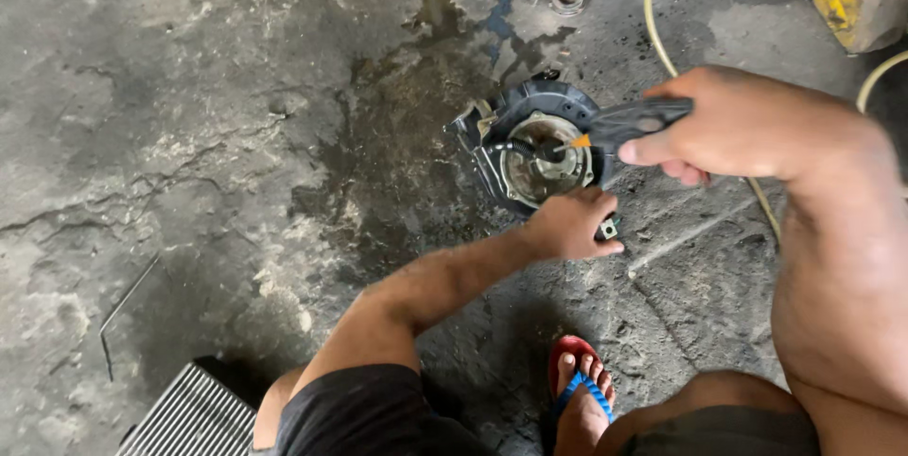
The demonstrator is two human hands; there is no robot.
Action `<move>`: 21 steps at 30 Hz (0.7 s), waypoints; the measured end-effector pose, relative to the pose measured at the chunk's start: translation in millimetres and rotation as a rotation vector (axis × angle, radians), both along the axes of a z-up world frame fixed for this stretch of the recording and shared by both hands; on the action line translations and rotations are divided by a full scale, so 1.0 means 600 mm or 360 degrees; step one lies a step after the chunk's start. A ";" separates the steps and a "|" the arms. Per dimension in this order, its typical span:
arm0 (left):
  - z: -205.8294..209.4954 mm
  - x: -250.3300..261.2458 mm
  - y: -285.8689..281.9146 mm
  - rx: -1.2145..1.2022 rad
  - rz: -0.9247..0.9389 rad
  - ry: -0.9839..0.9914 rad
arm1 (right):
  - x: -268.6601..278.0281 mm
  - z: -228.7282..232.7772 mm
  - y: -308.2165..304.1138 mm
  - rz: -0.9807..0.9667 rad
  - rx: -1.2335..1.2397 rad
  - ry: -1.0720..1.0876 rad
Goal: The person uses a handheld air blower to clean a black mechanical component on the floor, repeatedly rotating the part to reach different surfaces. The person then picks up a metal radiator and briefly directs the blower at it.
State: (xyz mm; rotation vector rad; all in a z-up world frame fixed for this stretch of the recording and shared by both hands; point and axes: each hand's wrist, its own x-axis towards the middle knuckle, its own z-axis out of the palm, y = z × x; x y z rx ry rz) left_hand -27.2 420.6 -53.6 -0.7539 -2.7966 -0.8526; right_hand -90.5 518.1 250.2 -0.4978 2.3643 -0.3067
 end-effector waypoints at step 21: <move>-0.053 0.163 -0.381 0.0504 0.1612 -0.1173 | 0.077 -0.138 -0.261 0.0796 -0.0100 -0.0005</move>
